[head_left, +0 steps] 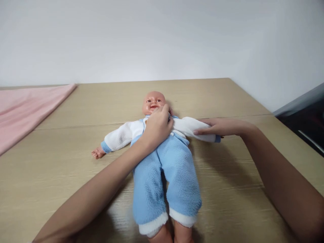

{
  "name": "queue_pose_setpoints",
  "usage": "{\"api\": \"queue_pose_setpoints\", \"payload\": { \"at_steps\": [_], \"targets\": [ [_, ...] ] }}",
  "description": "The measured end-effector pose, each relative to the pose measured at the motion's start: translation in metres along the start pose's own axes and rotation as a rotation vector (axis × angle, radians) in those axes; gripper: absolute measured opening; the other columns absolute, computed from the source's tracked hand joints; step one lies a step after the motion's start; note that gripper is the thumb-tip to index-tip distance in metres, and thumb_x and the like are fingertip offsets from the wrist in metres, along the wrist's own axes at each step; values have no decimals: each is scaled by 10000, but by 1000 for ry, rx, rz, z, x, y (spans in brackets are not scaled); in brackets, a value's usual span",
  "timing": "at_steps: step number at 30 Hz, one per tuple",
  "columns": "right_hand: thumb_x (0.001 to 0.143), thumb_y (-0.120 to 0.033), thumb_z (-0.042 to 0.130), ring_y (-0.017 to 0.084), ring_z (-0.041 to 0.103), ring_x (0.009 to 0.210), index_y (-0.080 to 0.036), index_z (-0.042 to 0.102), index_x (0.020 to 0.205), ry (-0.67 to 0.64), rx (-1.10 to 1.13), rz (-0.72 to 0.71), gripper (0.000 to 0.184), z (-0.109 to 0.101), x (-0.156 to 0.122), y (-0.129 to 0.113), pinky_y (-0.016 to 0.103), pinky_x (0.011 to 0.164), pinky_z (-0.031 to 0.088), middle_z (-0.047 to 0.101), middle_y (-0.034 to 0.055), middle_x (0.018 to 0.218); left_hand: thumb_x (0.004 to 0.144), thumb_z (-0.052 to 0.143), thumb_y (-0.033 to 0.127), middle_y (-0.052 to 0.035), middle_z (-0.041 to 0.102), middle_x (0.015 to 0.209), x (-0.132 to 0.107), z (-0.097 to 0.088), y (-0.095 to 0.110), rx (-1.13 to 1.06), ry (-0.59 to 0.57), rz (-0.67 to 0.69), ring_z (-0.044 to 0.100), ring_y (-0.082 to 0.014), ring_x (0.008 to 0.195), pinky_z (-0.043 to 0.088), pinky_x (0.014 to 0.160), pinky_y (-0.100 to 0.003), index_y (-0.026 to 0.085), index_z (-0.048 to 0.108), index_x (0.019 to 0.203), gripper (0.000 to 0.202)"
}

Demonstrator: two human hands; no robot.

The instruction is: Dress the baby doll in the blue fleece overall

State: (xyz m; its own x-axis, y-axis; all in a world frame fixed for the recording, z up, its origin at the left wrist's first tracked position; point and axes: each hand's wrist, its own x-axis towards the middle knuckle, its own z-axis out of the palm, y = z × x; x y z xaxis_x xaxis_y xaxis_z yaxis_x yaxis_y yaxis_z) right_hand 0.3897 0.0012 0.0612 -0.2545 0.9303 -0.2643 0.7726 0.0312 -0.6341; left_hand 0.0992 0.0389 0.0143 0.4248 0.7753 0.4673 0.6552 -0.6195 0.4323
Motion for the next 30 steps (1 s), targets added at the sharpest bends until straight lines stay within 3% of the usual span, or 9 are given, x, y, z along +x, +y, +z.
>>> {"api": "queue_pose_setpoints", "payload": {
  "at_steps": [3, 8, 12, 14, 17, 19, 22, 27, 30],
  "targets": [
    [878, -802, 828, 373, 801, 986, -259, 870, 1337, -105, -57, 46, 712, 1, 5, 3, 418, 795, 648, 883, 103, 1149, 1003, 586, 100, -134, 790, 1097, 0, -2, 1, 5, -18, 3, 710, -323, 1051, 530, 876, -432, 226, 587, 1077, 146],
    [904, -859, 769, 398, 809, 1048, -261, 852, 1319, -66, -128, 70, 733, 4, 9, 8, 420, 822, 626, 877, 103, 1239, 1078, 592, 175, -139, 789, 1090, -1, -1, 2, 14, -20, 6, 708, -323, 1049, 529, 885, -433, 213, 584, 1099, 44],
    [933, -843, 748, 462, 734, 1347, -277, 737, 1538, -22, -177, 22, 829, 10, 11, 9, 559, 1115, 593, 770, 116, 1548, 1124, 609, 278, -137, 768, 1132, -1, -3, 2, -45, 5, 25, 688, -316, 1088, 540, 964, -448, 224, 571, 1077, 81],
    [952, -772, 750, 488, 628, 1508, -271, 638, 1655, 57, -194, -49, 871, 16, 8, 2, 639, 1262, 494, 662, 133, 1688, 1142, 600, 299, -125, 740, 1153, -2, -8, 3, -100, 16, 69, 677, -297, 1116, 537, 1016, -439, 230, 571, 1068, 105],
    [1018, -620, 687, 485, 550, 1576, -208, 639, 1631, 305, -245, -270, 740, 32, -4, -22, 666, 1345, 384, 648, 181, 1672, 1171, 567, 320, -118, 704, 1207, -12, -22, 6, -165, 56, 125, 654, -288, 1196, 514, 1120, -449, 230, 595, 1129, 103],
    [1075, -543, 651, 432, 636, 1464, -258, 692, 1533, 372, -207, -407, 541, 47, -15, -41, 608, 1286, 452, 731, 143, 1527, 1179, 557, 311, -115, 702, 1257, -26, -33, 7, -195, 93, 138, 640, -290, 1260, 489, 1177, -467, 235, 611, 1167, 94],
    [1107, -550, 651, 352, 746, 1106, -280, 741, 1241, 348, -82, -406, 314, 70, -28, -56, 505, 1013, 570, 794, 104, 1203, 1178, 562, 282, -99, 721, 1275, -58, -49, 3, -206, 167, 105, 650, -275, 1262, 487, 1153, -460, 248, 627, 1158, 76],
    [1131, -570, 634, 270, 669, 888, -272, 658, 1151, 263, 138, -366, 300, 105, -32, -34, 433, 846, 550, 706, 55, 983, 1146, 565, 259, -95, 728, 1192, -115, -61, -24, -150, 262, -94, 661, -285, 1154, 502, 1052, -471, 251, 611, 1185, 61],
    [1135, -611, 615, 246, 612, 843, -265, 646, 1082, 218, 228, -323, 351, 115, -29, -20, 400, 777, 512, 660, 38, 947, 1145, 560, 307, -98, 727, 1171, -133, -62, -39, -134, 193, -207, 633, -292, 1096, 511, 1013, -476, 248, 605, 1197, 91]
  ]
}}
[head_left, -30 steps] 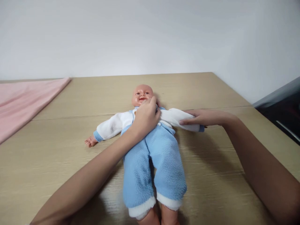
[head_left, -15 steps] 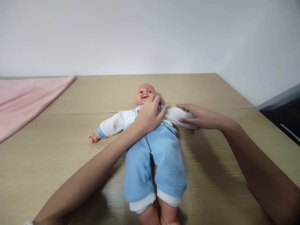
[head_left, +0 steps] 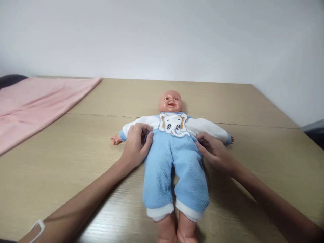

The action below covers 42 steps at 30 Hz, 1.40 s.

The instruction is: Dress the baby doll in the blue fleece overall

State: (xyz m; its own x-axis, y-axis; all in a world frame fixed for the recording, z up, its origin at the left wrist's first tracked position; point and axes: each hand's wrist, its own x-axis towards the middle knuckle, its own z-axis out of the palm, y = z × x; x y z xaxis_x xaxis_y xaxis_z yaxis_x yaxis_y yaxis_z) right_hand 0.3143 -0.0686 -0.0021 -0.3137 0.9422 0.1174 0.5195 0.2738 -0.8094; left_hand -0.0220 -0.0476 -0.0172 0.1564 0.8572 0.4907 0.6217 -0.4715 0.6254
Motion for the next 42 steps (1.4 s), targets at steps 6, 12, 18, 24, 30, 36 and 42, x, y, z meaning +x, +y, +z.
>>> {"api": "queue_pose_setpoints", "payload": {
  "at_steps": [6, 12, 18, 24, 30, 36, 42],
  "targets": [
    [1045, -710, 714, 247, 562, 918, -289, 608, 1028, 63, 336, 139, 434, 8, -1, 10, 372, 846, 530, 578, 14, 968, 1168, 486, 411, -98, 772, 1189, -2, -3, -5, 66, -120, -58, 636, -319, 1134, 500, 1057, -510, 255, 598, 1156, 192],
    [1043, -661, 714, 239, 583, 921, -302, 568, 1054, 119, 635, 248, 388, 19, -1, 16, 362, 855, 535, 570, 3, 991, 1188, 415, 455, -111, 791, 1193, -6, -2, -6, 23, -128, -126, 691, -337, 1141, 490, 1054, -534, 260, 603, 1140, 275],
    [1004, -422, 626, 276, 565, 1006, -292, 583, 1113, 133, 392, 154, 175, 20, -2, 20, 436, 959, 473, 582, 23, 1042, 1131, 401, 340, -102, 778, 1146, -7, 0, -10, 77, -146, -113, 674, -332, 1056, 472, 995, -535, 251, 581, 1125, 201],
    [962, -408, 596, 344, 596, 924, -262, 607, 1037, 222, -206, 109, 165, 24, 0, 21, 596, 1027, 415, 606, 49, 881, 1074, 427, 281, -104, 750, 1078, -8, 2, -14, 131, -145, -73, 644, -331, 1031, 469, 972, -533, 242, 600, 1102, 180],
    [1018, -438, 610, 369, 643, 1018, -240, 657, 1188, 263, -259, 68, 265, 25, 0, 23, 578, 1039, 443, 697, 103, 1005, 1087, 429, 288, -93, 735, 1043, -6, 3, -16, 116, -138, -56, 627, -323, 1015, 454, 945, -515, 249, 605, 1063, 182],
    [1061, -371, 556, 338, 650, 977, -244, 702, 1097, 198, -224, -5, 197, 23, 0, 27, 523, 957, 459, 706, 109, 1037, 1136, 415, 290, -97, 715, 1070, -6, 5, -20, 83, -142, -38, 604, -324, 1034, 439, 958, -519, 237, 611, 1079, 212],
    [1048, -382, 532, 409, 695, 1158, -246, 693, 1053, 199, -343, 60, 211, 27, 0, 29, 591, 1054, 394, 770, 142, 1155, 1174, 382, 265, -95, 690, 1109, -8, 9, -26, 105, -127, -12, 582, -324, 1054, 455, 973, -507, 242, 593, 1113, 222]
  ]
}}
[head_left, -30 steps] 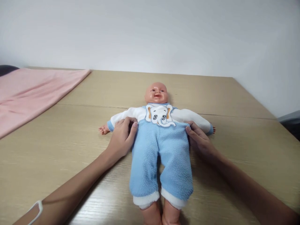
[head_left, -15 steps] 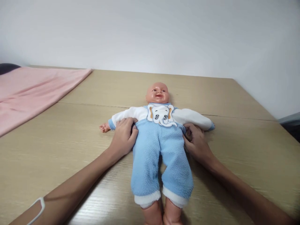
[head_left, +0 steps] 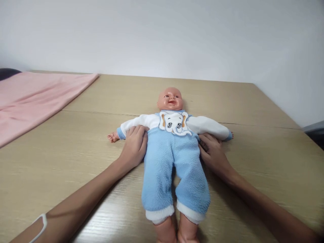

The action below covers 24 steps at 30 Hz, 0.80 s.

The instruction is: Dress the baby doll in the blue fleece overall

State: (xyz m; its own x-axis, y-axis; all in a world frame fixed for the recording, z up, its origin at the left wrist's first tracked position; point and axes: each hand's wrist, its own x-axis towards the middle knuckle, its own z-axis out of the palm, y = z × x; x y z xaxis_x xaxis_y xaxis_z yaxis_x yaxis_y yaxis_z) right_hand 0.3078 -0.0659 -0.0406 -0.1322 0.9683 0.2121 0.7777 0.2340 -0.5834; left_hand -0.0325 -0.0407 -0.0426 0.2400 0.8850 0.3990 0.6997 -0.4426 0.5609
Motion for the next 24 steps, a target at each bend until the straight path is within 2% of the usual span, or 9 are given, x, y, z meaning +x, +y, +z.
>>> {"api": "queue_pose_setpoints", "payload": {
  "at_steps": [8, 14, 18, 24],
  "targets": [
    [1067, -397, 509, 431, 699, 1150, -244, 661, 998, -18, -34, 8, 227, 1, 2, 0, 614, 1050, 416, 772, 157, 1119, 1175, 378, 215, -115, 688, 1164, 1, 9, -8, 78, 16, 34, 542, -328, 1062, 457, 972, -500, 216, 604, 1215, 229],
    [1037, -321, 548, 403, 693, 1162, -250, 679, 1047, -42, 57, -64, 150, -4, 3, 4, 607, 1071, 465, 748, 134, 1142, 1155, 396, 177, -133, 683, 1190, 1, 10, -8, 73, 5, 55, 536, -336, 1095, 464, 1009, -513, 194, 606, 1251, 231],
    [1047, -346, 564, 380, 690, 1075, -250, 668, 1013, -57, 80, -72, 146, -5, 5, 4, 576, 1006, 515, 734, 131, 1079, 1141, 414, 168, -126, 681, 1185, 1, 9, -8, 67, 0, 60, 542, -335, 1092, 470, 999, -511, 201, 598, 1246, 214],
    [1060, -370, 522, 437, 690, 1135, -251, 678, 1027, -63, 27, -70, 199, -7, 5, 1, 658, 1040, 501, 752, 178, 1143, 1135, 423, 177, -135, 699, 1187, 2, 8, -8, 90, -4, 49, 558, -347, 1102, 484, 1009, -527, 210, 593, 1221, 193]
  ]
}}
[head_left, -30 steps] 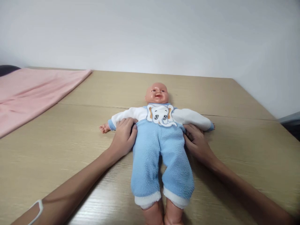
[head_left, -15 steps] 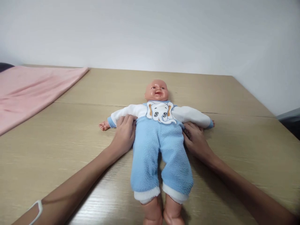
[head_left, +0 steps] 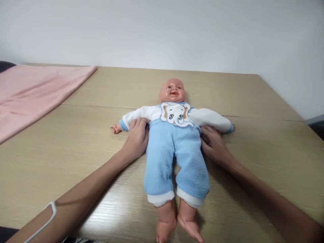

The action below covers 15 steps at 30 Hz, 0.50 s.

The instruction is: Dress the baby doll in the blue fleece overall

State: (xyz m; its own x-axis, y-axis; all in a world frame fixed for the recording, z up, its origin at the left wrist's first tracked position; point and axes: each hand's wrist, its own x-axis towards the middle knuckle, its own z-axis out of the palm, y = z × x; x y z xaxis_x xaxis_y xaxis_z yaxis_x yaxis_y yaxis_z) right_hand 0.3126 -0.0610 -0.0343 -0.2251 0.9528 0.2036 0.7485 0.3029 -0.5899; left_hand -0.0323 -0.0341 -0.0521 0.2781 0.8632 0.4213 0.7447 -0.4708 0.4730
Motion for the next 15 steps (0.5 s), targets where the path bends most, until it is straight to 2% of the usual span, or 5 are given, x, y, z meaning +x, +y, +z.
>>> {"api": "queue_pose_setpoints", "payload": {
  "at_steps": [7, 11, 15],
  "targets": [
    [1080, -369, 503, 428, 695, 1176, -237, 693, 1077, -28, -59, -53, 231, 3, -3, 4, 623, 1036, 504, 755, 174, 1198, 1136, 408, 161, -143, 710, 1194, 0, 1, 1, 36, 27, -10, 574, -351, 1110, 504, 1030, -536, 213, 583, 1223, 203],
    [1085, -408, 560, 391, 687, 1050, -255, 638, 1005, 122, -162, -58, 190, 3, -5, 6, 538, 933, 523, 737, 151, 1081, 1133, 409, 157, -129, 709, 1190, 0, 2, 1, 43, 35, -25, 580, -343, 1106, 517, 1027, -531, 228, 586, 1229, 214],
    [1078, -447, 638, 385, 647, 964, -282, 594, 942, 252, -311, -44, 219, -7, -4, 11, 516, 886, 507, 706, 114, 927, 1128, 404, 160, -132, 707, 1194, 0, 1, 2, 48, 23, -36, 581, -346, 1119, 522, 1031, -538, 229, 587, 1238, 225]
  ]
}}
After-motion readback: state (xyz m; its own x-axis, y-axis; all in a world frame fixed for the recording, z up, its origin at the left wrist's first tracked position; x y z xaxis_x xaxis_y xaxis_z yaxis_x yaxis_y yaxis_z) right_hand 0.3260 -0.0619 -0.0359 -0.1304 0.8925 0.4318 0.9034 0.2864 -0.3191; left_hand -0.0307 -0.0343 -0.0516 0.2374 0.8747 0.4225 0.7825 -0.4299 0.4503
